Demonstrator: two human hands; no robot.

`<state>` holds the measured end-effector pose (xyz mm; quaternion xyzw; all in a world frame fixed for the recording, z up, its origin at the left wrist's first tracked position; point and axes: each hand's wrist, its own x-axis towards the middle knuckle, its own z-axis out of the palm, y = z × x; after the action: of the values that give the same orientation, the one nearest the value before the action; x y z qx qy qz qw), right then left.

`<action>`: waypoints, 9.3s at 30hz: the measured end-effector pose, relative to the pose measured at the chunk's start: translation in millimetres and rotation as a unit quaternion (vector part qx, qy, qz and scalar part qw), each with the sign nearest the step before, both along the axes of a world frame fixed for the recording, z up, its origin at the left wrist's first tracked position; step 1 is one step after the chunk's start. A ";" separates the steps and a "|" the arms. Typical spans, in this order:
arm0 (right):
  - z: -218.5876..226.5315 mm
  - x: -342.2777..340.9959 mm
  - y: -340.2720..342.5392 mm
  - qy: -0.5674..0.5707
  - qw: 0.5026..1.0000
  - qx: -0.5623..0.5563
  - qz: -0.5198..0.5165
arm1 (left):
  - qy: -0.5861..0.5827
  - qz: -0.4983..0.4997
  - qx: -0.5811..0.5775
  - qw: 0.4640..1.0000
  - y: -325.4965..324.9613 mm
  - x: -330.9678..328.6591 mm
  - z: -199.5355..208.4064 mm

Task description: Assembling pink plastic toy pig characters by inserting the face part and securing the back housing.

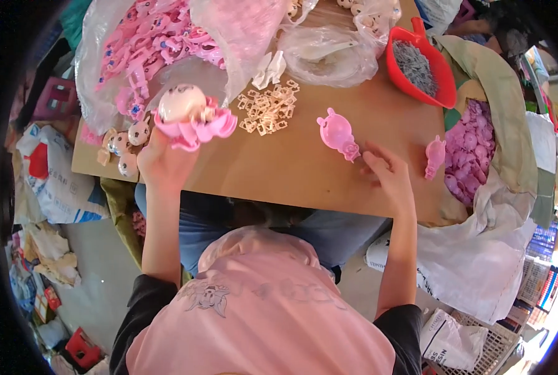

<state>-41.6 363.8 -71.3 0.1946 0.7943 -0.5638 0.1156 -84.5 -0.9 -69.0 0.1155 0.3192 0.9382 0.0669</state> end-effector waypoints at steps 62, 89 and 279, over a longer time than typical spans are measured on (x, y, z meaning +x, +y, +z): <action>78.4 -13.3 -122.3 0.365 0.908 -0.166 0.121 | -0.027 0.024 -0.138 0.990 43.4 5.2 51.1; 78.8 -12.4 -135.2 0.523 0.811 0.170 0.198 | -0.004 0.065 -0.164 0.984 45.0 14.2 56.9; 106.2 4.3 -73.5 0.573 0.748 0.213 0.256 | 0.399 0.039 -0.553 0.730 52.0 9.4 144.7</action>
<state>-37.3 290.3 34.8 -0.3567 0.8307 -0.3349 -0.2657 -75.0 51.1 75.7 0.4097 0.7829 0.4653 -0.0516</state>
